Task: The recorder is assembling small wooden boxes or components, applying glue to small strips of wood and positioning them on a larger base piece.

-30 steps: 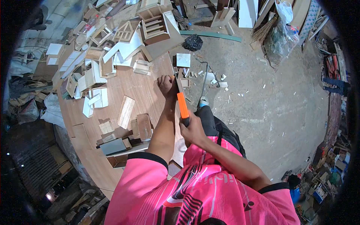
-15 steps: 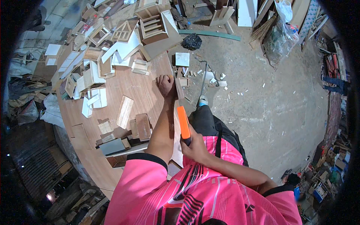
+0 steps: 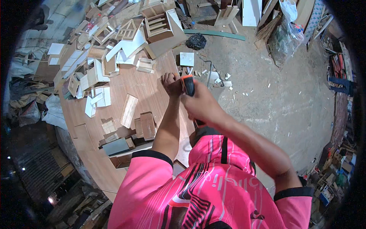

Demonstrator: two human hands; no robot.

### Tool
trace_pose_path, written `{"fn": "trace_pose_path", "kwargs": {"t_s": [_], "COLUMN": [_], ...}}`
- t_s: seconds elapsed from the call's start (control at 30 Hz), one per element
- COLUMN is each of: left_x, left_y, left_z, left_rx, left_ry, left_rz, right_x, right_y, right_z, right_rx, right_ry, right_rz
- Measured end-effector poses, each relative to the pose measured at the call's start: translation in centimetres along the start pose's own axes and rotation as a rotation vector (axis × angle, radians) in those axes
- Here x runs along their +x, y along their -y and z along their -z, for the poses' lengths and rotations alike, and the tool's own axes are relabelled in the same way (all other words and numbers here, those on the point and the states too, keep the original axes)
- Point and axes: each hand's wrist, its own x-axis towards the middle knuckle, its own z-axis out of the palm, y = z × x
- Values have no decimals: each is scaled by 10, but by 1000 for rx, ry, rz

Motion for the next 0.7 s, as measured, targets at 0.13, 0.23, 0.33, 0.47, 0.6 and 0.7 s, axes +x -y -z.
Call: {"fn": "trace_pose_path", "kwargs": {"t_s": [0.13, 0.23, 0.33, 0.47, 0.6, 0.7], "left_x": [1, -2, -2, 4, 3, 4], "left_y": [-5, -11, 1, -15, 16, -13], "left_z": [-16, -14, -4, 14, 8, -17], "left_rx": [20, -67, -127, -87, 92, -57], "left_ry": [-45, -61, -82, 56, 8, -103], "left_rz": [-101, -162, -208, -251, -167, -340], "right_x": [58, 83, 76, 61, 72, 101], "right_y": [-20, -33, -30, -9, -12, -60], "right_z": [6, -2, -16, -10, -19, 10], "right_rx": [-145, -242, -244, -182, -246, -300], "right_ry": [-3, -85, -97, -28, -4, -121], "right_rz": [-135, -170, -102, -124, -128, -121]}}
